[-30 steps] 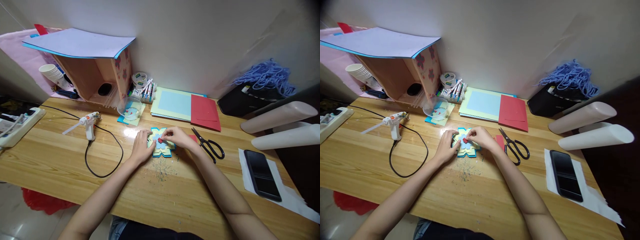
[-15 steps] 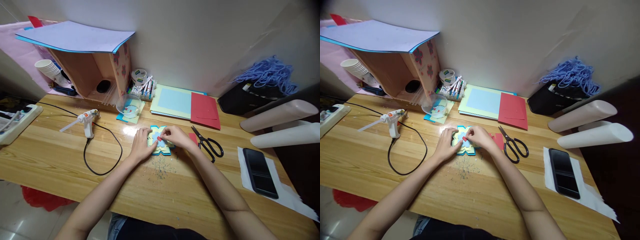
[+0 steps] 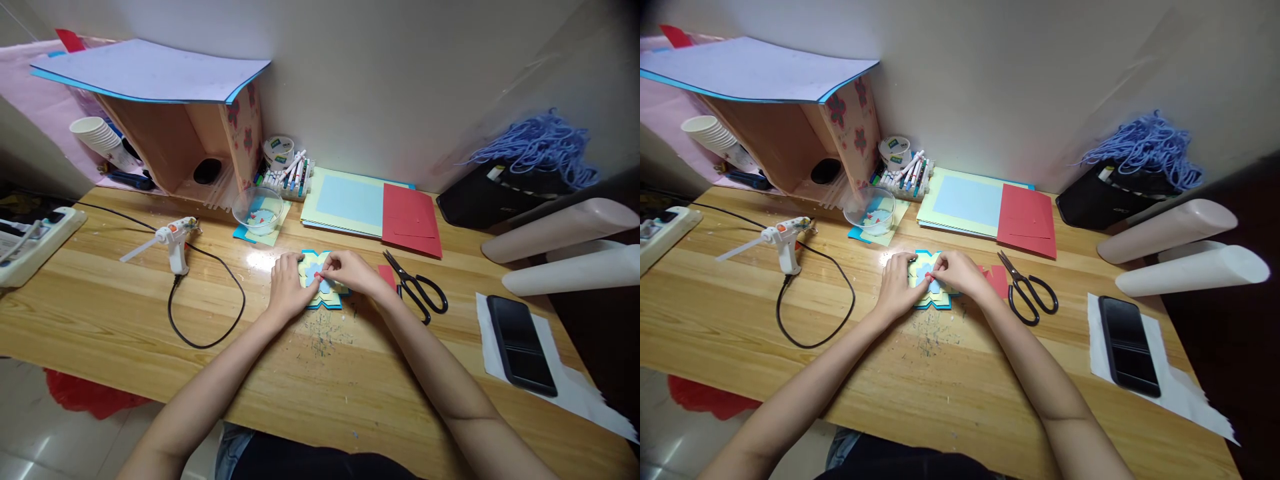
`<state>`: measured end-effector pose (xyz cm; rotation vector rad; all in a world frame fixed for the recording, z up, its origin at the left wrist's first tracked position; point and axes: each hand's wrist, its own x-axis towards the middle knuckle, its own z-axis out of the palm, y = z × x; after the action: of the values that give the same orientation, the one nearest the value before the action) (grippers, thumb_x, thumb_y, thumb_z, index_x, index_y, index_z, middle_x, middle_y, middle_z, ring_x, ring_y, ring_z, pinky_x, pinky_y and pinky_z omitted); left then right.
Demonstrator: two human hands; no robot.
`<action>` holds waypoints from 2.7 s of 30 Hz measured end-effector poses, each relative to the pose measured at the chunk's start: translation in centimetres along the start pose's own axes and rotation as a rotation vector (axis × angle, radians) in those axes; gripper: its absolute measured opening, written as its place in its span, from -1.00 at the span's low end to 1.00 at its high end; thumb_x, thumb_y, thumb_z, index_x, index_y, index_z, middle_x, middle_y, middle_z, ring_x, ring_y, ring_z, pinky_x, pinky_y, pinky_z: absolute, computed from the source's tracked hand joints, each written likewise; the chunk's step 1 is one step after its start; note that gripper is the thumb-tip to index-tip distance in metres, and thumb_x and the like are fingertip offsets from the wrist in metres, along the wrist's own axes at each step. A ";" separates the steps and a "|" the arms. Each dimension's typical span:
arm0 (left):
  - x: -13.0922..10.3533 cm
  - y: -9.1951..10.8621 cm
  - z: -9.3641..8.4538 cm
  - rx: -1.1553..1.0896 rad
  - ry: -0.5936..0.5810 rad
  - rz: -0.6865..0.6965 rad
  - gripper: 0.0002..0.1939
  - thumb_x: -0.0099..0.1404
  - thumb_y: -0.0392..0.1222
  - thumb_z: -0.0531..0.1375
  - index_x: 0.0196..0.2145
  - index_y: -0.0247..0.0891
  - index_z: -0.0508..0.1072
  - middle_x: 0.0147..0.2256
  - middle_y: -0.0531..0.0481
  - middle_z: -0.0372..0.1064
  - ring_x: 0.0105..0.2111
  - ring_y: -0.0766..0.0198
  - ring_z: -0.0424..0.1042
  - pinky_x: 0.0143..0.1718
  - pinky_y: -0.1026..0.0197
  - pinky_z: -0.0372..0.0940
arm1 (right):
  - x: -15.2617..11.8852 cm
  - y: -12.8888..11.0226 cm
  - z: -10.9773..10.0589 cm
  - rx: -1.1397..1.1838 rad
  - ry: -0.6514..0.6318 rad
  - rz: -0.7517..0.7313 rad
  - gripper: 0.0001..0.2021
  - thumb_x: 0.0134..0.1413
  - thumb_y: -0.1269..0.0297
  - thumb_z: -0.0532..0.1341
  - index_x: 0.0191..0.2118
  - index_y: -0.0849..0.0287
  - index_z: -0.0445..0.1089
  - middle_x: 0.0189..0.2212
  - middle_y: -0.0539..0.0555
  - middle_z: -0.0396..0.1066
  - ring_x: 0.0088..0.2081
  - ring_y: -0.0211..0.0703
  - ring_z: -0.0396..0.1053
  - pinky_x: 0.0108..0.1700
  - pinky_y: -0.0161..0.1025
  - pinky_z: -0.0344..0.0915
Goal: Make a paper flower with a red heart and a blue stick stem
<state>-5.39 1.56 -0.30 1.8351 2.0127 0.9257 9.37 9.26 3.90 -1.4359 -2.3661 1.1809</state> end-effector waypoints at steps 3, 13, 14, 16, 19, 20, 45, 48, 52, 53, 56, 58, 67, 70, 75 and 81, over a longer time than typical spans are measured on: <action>0.1 0.0 0.0 -0.019 0.010 -0.008 -0.54 0.08 -0.05 0.20 -0.08 -0.21 0.21 -0.12 -0.13 0.22 -0.06 0.04 0.20 -0.08 0.01 0.15 | 0.1 0.1 0.0 -0.007 -0.006 0.022 -0.88 -0.16 0.26 0.21 -0.52 0.20 0.39 -0.53 0.03 0.43 -0.49 -0.27 0.30 -0.51 -0.36 0.09; 0.2 -0.1 0.0 -0.056 -0.004 -0.039 -0.51 0.04 -0.05 0.24 -0.08 -0.21 0.22 -0.11 -0.13 0.22 -0.07 0.04 0.21 -0.08 0.01 0.15 | 0.4 1.2 -0.3 0.032 -0.007 0.038 -0.78 -0.21 0.13 0.26 -0.54 0.20 0.33 -0.57 0.01 0.38 -0.54 -0.30 0.24 -0.54 -0.37 0.07; 0.2 -0.1 0.0 -0.065 -0.002 -0.038 -0.51 0.04 -0.05 0.24 -0.08 -0.21 0.22 -0.12 -0.13 0.22 -0.07 0.04 0.21 -0.08 0.01 0.15 | 0.4 1.2 -0.4 0.044 -0.007 0.031 -0.78 -0.20 0.13 0.26 -0.54 0.20 0.33 -0.57 0.00 0.38 -0.55 -0.30 0.24 -0.54 -0.37 0.07; 0.2 -0.1 -0.1 -0.090 0.002 -0.036 -0.51 0.05 -0.04 0.24 -0.08 -0.21 0.22 -0.12 -0.13 0.23 -0.07 0.05 0.21 -0.07 0.01 0.15 | 0.3 1.1 -0.6 0.059 0.008 0.032 -0.78 -0.19 0.13 0.25 -0.53 0.20 0.33 -0.58 0.00 0.37 -0.54 -0.30 0.24 -0.54 -0.37 0.07; 0.1 -0.2 -0.3 -0.170 0.010 -0.026 -0.56 0.10 -0.06 0.21 -0.08 -0.20 0.22 -0.11 -0.13 0.22 -0.06 0.07 0.21 -0.04 0.01 0.14 | 0.0 0.7 -1.2 0.042 0.060 0.038 -0.80 -0.15 0.16 0.23 -0.50 0.20 0.34 -0.56 0.00 0.37 -0.53 -0.29 0.26 -0.52 -0.36 0.09; 0.1 -0.4 -0.4 -0.214 0.013 -0.020 -0.61 0.14 -0.09 0.18 -0.08 -0.20 0.23 -0.11 -0.12 0.22 -0.05 0.10 0.21 -0.03 0.03 0.14 | -0.1 0.5 -1.4 0.025 0.081 0.027 -0.82 -0.13 0.18 0.23 -0.48 0.20 0.35 -0.55 0.00 0.38 -0.52 -0.28 0.27 -0.51 -0.36 0.09; 0.9 -2.5 -2.4 -0.500 0.167 -0.206 -0.80 0.18 -0.35 -0.02 -0.30 -0.24 0.37 -0.20 -0.05 0.24 -0.20 0.25 0.34 -0.18 0.15 0.33 | -4.8 4.1 3.2 -0.231 0.352 -0.609 -0.63 0.10 0.43 0.05 0.05 0.14 0.27 -0.01 0.09 0.34 0.03 -0.10 0.21 0.06 -0.05 0.20; 1.0 -2.4 -2.5 -0.479 0.173 -0.198 -0.80 0.18 -0.35 -0.01 -0.30 -0.25 0.37 -0.20 -0.06 0.23 -0.20 0.25 0.34 -0.21 0.16 0.34 | -5.0 3.8 3.2 -0.250 0.304 -0.636 -0.62 0.10 0.45 0.03 0.06 0.14 0.26 0.04 0.04 0.31 0.08 -0.10 0.17 0.09 -0.04 0.18; 0.8 -1.9 -2.7 -0.439 0.160 -0.158 -0.80 0.18 -0.36 -0.01 -0.32 -0.23 0.37 -0.21 -0.06 0.23 -0.16 0.23 0.32 -0.20 0.17 0.34 | -4.9 3.8 3.4 -0.259 0.281 -0.616 -0.60 0.08 0.46 0.03 0.06 0.11 0.25 0.05 0.02 0.30 0.12 -0.09 0.14 0.09 -0.01 0.18; 0.8 -1.9 -2.7 -0.433 0.155 -0.155 -0.80 0.18 -0.36 -0.01 -0.31 -0.23 0.37 -0.20 -0.06 0.23 -0.15 0.23 0.31 -0.20 0.16 0.34 | -4.9 3.8 3.5 -0.261 0.282 -0.609 -0.60 0.08 0.46 0.04 0.06 0.10 0.25 0.04 0.02 0.31 0.12 -0.08 0.14 0.08 -0.01 0.19; 0.7 -1.8 -2.8 -0.428 0.143 -0.157 -0.80 0.19 -0.36 -0.01 -0.30 -0.22 0.37 -0.19 -0.06 0.22 -0.15 0.23 0.31 -0.19 0.17 0.34 | -4.8 3.9 3.6 -0.273 0.300 -0.602 -0.61 0.07 0.47 0.05 0.04 0.11 0.26 0.02 0.03 0.33 0.11 -0.09 0.15 0.08 -0.02 0.20; 0.6 -1.6 -3.0 -0.425 0.142 -0.156 -0.79 0.19 -0.36 -0.01 -0.30 -0.22 0.38 -0.19 -0.06 0.22 -0.15 0.23 0.31 -0.20 0.17 0.33 | -4.8 3.9 3.7 -0.280 0.307 -0.601 -0.62 0.05 0.46 0.06 0.02 0.11 0.28 0.00 0.03 0.35 0.09 -0.10 0.17 0.07 -0.04 0.20; 0.4 -0.6 -3.6 -0.382 0.137 -0.131 -0.79 0.20 -0.37 -0.01 -0.31 -0.21 0.38 -0.21 -0.06 0.26 -0.10 0.21 0.28 -0.20 0.19 0.31 | -4.7 3.2 4.4 -0.299 0.333 -0.500 -0.74 0.08 0.40 0.04 -0.11 0.10 0.33 -0.14 0.09 0.42 0.01 -0.08 0.25 -0.02 -0.11 0.24; 0.3 -0.8 -3.2 -0.358 0.125 -0.110 -0.79 0.20 -0.37 -0.02 -0.31 -0.21 0.37 -0.21 -0.06 0.25 -0.11 0.21 0.28 -0.20 0.19 0.31 | -4.7 3.0 4.7 -0.307 0.357 -0.490 -0.76 0.09 0.40 0.03 -0.13 0.12 0.33 -0.15 0.12 0.41 -0.03 -0.07 0.28 -0.05 -0.12 0.24; 0.2 -1.3 -2.4 -0.265 0.047 -0.060 -0.79 0.21 -0.36 0.00 -0.25 -0.20 0.35 -0.21 -0.06 0.26 -0.15 0.20 0.29 -0.15 0.14 0.26 | -4.8 3.0 5.0 -0.306 0.386 -0.495 -0.74 0.08 0.42 0.03 -0.11 0.12 0.33 -0.15 0.13 0.41 -0.04 -0.07 0.29 -0.05 -0.12 0.25; 0.7 -1.5 -2.0 -0.091 -0.035 -0.013 -0.75 0.22 -0.22 0.07 -0.12 -0.22 0.29 -0.18 -0.11 0.29 -0.13 0.13 0.28 -0.10 0.05 0.20 | -5.2 3.3 4.3 -0.178 0.485 -0.497 -0.64 0.09 0.45 0.01 0.01 0.06 0.21 0.02 0.08 0.31 0.07 -0.09 0.20 0.06 -0.08 0.19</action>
<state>-7.88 1.65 0.47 1.7760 1.9270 0.9585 12.43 3.47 0.11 -0.9382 -2.3038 0.4488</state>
